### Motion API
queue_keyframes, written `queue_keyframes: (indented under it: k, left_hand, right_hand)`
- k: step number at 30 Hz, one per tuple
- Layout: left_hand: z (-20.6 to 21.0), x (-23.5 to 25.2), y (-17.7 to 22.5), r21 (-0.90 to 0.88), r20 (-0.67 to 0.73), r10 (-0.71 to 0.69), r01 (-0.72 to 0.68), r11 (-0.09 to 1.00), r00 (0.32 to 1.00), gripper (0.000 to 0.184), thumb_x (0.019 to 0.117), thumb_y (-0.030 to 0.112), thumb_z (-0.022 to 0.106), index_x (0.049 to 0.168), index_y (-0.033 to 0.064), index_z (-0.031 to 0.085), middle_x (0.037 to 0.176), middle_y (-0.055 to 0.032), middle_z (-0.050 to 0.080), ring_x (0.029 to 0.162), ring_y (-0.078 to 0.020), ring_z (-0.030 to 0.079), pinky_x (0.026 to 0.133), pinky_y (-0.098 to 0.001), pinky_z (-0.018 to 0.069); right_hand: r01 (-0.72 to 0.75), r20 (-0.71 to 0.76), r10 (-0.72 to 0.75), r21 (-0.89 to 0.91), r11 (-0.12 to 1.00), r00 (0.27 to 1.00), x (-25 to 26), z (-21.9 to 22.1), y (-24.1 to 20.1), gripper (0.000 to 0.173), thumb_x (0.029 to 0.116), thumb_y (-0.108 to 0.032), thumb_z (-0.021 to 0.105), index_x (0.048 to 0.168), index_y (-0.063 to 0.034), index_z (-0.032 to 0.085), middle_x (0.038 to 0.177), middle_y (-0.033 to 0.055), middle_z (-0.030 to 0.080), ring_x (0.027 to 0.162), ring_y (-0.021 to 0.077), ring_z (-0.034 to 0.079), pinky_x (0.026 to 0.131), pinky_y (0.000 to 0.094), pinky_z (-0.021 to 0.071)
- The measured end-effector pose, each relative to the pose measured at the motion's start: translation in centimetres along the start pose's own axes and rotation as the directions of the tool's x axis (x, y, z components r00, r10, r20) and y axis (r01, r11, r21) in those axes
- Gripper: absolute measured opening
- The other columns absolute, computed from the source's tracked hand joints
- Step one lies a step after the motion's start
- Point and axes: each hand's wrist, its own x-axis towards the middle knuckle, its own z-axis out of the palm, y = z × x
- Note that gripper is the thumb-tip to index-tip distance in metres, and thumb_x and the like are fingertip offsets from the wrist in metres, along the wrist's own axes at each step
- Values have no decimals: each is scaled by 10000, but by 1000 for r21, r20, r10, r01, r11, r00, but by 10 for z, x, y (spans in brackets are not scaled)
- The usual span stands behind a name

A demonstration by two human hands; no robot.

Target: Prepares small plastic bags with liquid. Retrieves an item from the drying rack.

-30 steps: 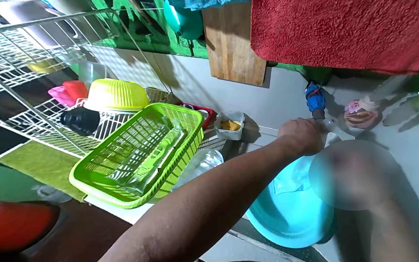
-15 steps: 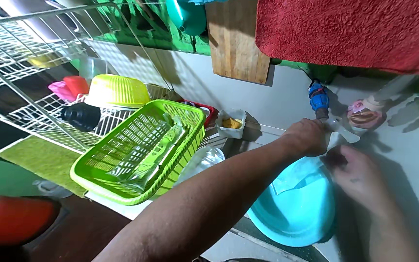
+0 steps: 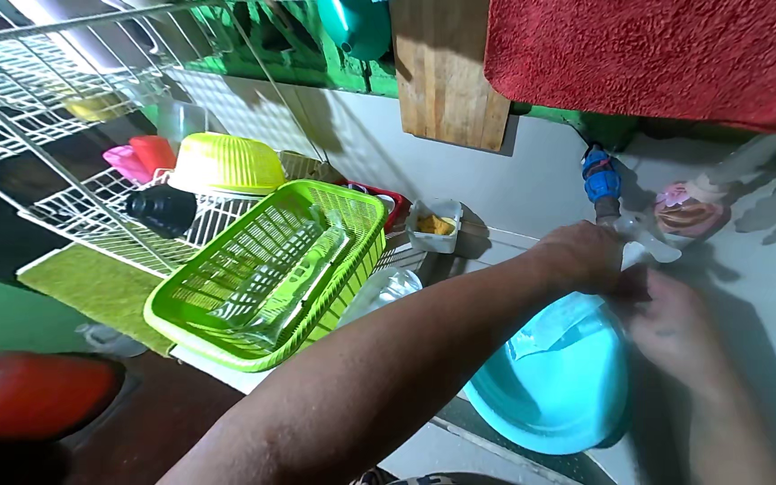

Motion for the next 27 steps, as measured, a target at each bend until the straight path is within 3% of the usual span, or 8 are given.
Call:
queue_keyframes:
  k: [3, 10, 20, 26, 27]
  left_hand:
    - [-1, -3, 2, 48, 14, 4, -5, 999, 1000, 249, 949, 140, 684, 1117, -33, 622, 1098, -214, 648, 1027, -363, 655, 813, -563, 536]
    - [-11, -7, -4, 74, 32, 59, -61, 995, 998, 236, 981, 208, 655, 1028, -22, 638, 1005, -191, 647, 944, -337, 649, 768, -544, 518]
    - [-5, 2, 1, 81, 2, 9, -9, 997, 1000, 266, 924, 129, 708, 1120, -38, 639, 1100, -222, 655, 1028, -374, 658, 817, -571, 538]
    - [-6, -3, 1, 14, -12, 12, -12, 1000, 1000, 271, 917, 69, 701, 1134, -69, 616, 1132, -235, 643, 1062, -374, 648, 851, -557, 532]
    - [-5, -3, 1, -6, -14, 4, -4, 1000, 1000, 229, 916, 59, 696, 1094, -60, 616, 1105, -229, 643, 1038, -368, 650, 833, -552, 534]
  right_hand:
    - [11, -3, -11, 2, 1000, 1000, -1, 0, -1, 121, 885, -78, 752, 964, -93, 662, 823, 41, 676, 732, 183, 676, 670, 467, 581]
    - [18, -19, -18, -26, 1000, 1000, -1, 0, -6, 112, 888, -93, 764, 950, -90, 670, 809, 35, 674, 723, 169, 673, 667, 445, 576]
    - [28, -16, -28, -25, 999, 999, -2, 0, -5, 113, 887, -99, 769, 951, -90, 676, 815, 35, 683, 732, 169, 681, 675, 448, 586]
    - [3, 14, -3, -10, 1000, 1000, -2, 0, -8, 125, 877, -94, 781, 943, -112, 676, 820, 12, 686, 730, 140, 680, 672, 421, 590]
    - [1, 30, 0, -14, 1000, 1000, -1, 0, -7, 125, 879, -88, 780, 943, -112, 676, 825, 14, 686, 732, 145, 679, 671, 426, 590]
